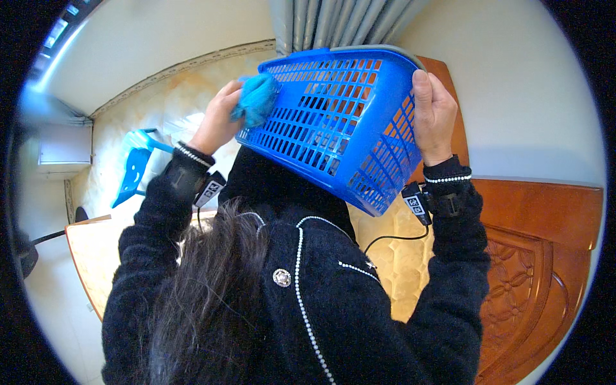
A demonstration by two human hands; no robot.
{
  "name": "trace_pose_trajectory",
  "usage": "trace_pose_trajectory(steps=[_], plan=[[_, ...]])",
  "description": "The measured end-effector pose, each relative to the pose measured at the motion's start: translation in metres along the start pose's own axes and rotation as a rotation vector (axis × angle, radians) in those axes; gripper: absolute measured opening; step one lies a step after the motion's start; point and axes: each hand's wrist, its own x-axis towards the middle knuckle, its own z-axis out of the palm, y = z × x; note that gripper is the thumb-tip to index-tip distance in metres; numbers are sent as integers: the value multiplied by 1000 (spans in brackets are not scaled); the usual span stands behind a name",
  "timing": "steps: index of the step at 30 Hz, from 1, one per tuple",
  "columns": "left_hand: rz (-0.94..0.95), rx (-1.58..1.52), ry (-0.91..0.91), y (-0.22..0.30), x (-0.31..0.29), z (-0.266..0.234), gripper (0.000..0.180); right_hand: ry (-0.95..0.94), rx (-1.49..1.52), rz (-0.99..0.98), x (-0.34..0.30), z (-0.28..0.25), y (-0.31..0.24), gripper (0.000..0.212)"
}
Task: The person wipes the inside and outside of a blue plastic basket with a blue cloth. They rotate the basket to reach different sides and continue wiping until the end of the clip.
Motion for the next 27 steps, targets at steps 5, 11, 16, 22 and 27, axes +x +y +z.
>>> trace_pose_trajectory(steps=[5, 11, 16, 22, 27], plan=[[-432, 78, -2, -59, -83, -30, 41, -5, 5, -41, -2, 2, -2, 44], [-452, -233, 258, -43, -55, -49, 48, -73, 58, -176, 5, 5, -22, 48], [-304, -645, 369, 5, 21, -43, 36, -203, -7, -405, 16, 22, -46, 47], [-439, -767, 78, -8, 110, -12, 47, -602, 83, -399, 79, 81, -35, 65], [-333, -877, -91, -47, 138, -29, 57, -721, 18, -388, 136, 133, -27, 81]])
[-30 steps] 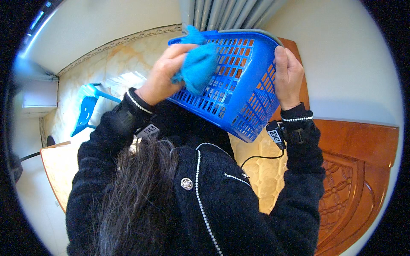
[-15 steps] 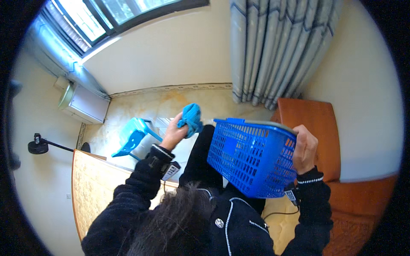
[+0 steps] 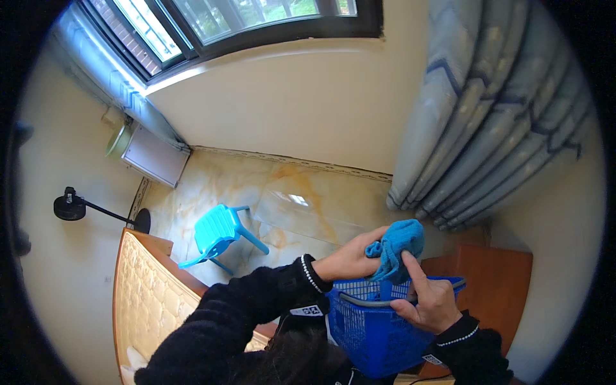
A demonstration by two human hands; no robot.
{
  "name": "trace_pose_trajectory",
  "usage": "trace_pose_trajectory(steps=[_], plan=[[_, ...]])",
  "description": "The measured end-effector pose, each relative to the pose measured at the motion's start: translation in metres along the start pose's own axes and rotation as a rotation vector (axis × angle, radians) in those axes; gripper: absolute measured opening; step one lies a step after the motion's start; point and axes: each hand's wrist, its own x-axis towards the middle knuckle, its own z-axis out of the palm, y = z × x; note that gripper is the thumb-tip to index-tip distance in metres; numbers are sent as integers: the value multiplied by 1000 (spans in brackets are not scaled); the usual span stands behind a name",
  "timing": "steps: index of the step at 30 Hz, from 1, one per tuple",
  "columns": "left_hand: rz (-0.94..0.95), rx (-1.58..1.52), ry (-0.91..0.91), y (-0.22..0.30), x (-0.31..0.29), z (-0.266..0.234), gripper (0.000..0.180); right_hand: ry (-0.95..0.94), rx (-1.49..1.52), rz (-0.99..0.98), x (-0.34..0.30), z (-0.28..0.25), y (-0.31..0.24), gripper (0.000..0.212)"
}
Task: The person wipes the inside and outside of a blue plastic basket with a blue cloth. They rotate the basket to reach different sides and continue wiping until the end of the clip.
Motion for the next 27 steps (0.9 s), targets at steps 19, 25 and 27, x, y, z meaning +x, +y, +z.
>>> trace_pose_trajectory(steps=[19, 25, 27], plan=[[-303, -122, 160, 170, -113, -182, 60, 175, -319, 167, 140, -105, -50, 16], [-336, -71, 702, 206, -186, -271, 53, 384, -598, 689, 56, -124, -13, 27], [-338, -57, 733, 212, -187, -295, 53, 372, -559, 827, 31, -103, -9, 29]])
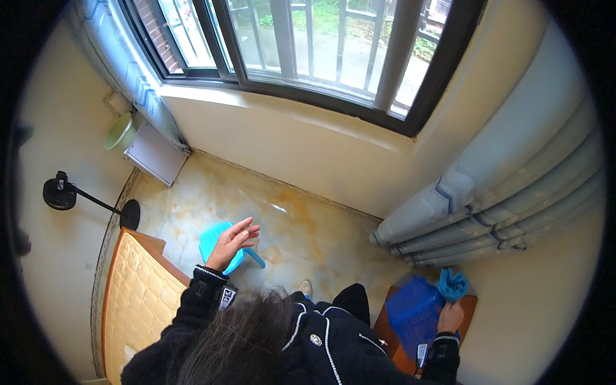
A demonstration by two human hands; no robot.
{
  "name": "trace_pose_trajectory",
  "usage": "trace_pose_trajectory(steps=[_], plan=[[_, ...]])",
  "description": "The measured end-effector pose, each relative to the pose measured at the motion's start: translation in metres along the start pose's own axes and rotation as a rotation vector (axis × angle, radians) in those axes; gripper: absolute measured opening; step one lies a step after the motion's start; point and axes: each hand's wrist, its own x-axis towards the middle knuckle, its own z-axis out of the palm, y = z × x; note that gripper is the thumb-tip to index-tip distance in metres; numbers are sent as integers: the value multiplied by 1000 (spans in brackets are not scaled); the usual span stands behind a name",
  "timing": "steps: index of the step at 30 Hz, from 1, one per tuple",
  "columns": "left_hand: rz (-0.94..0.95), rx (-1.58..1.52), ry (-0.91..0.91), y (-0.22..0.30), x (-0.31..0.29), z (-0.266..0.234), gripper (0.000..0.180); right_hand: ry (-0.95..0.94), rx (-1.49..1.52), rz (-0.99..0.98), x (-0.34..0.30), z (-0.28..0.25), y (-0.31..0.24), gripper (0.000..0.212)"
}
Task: The person wipes the inside and outside of a blue plastic basket with a blue cloth. They rotate the basket to reach different sides and continue wiping until the end of the clip.
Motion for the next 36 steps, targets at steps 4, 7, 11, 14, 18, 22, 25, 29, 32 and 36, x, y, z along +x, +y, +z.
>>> trace_pose_trajectory(steps=[4, 7, 11, 14, 18, 22, 25, 29, 32, 36], plan=[[13, 0, -32, 19, 56, -27, 53, -169, -139, 143, -31, 27, 6, 32], [28, -8, 32, 33, 112, -42, 53, -306, -185, 183, -34, 45, 11, 33], [60, 39, 248, 70, 184, -90, 54, -340, -146, 322, -26, 97, 17, 36], [82, 45, 399, 99, 207, -140, 58, -374, -105, 291, -21, 138, 9, 39], [243, 74, 535, 133, 226, -191, 67, -410, -64, 235, 26, 154, -27, 44], [276, 39, 632, 158, 253, -242, 77, -313, 20, 112, 75, 139, -79, 47], [320, 53, 701, 174, 284, -296, 83, -322, 7, 135, 92, 141, -104, 46], [495, 468, 662, 212, 323, -376, 86, -323, -121, 259, 101, 176, -112, 46], [499, -40, 776, 257, 363, -427, 78, -331, -145, 297, 95, 217, -131, 48], [593, -39, 828, 318, 441, -504, 76, -351, -97, 321, 89, 256, -188, 49]])
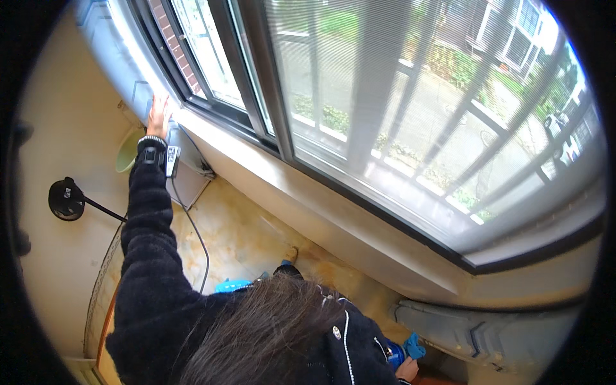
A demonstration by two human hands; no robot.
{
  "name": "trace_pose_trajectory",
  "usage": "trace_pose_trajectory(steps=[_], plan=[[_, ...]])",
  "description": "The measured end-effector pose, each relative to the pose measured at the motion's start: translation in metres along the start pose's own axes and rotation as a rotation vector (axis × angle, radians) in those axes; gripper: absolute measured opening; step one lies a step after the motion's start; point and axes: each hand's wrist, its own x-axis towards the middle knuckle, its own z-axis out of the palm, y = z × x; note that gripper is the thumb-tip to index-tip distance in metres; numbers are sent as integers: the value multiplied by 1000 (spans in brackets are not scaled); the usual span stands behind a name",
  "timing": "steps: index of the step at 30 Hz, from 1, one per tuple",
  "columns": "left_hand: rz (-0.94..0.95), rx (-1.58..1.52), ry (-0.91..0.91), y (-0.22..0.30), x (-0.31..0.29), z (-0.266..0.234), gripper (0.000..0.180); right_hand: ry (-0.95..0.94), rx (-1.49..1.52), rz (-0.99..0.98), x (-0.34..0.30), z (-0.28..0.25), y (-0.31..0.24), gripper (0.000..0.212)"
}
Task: The person wipes the inside and outside of a blue plastic basket with a blue cloth. They rotate the basket to reach different sides and continue wiping until the end of the clip.
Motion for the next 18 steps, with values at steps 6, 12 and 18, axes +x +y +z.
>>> trace_pose_trajectory(steps=[6, 12, 18], plan=[[-30, 16, -48, -41, 173, 2, 95, 16, -67, 57, -40, -16, -95, 49], [-47, -43, -51, -79, 277, 8, 98, 585, -401, -440, -84, -34, -148, 49], [-152, -194, -121, -113, 326, 26, 95, -68, -104, 220, -114, -65, -181, 50]])
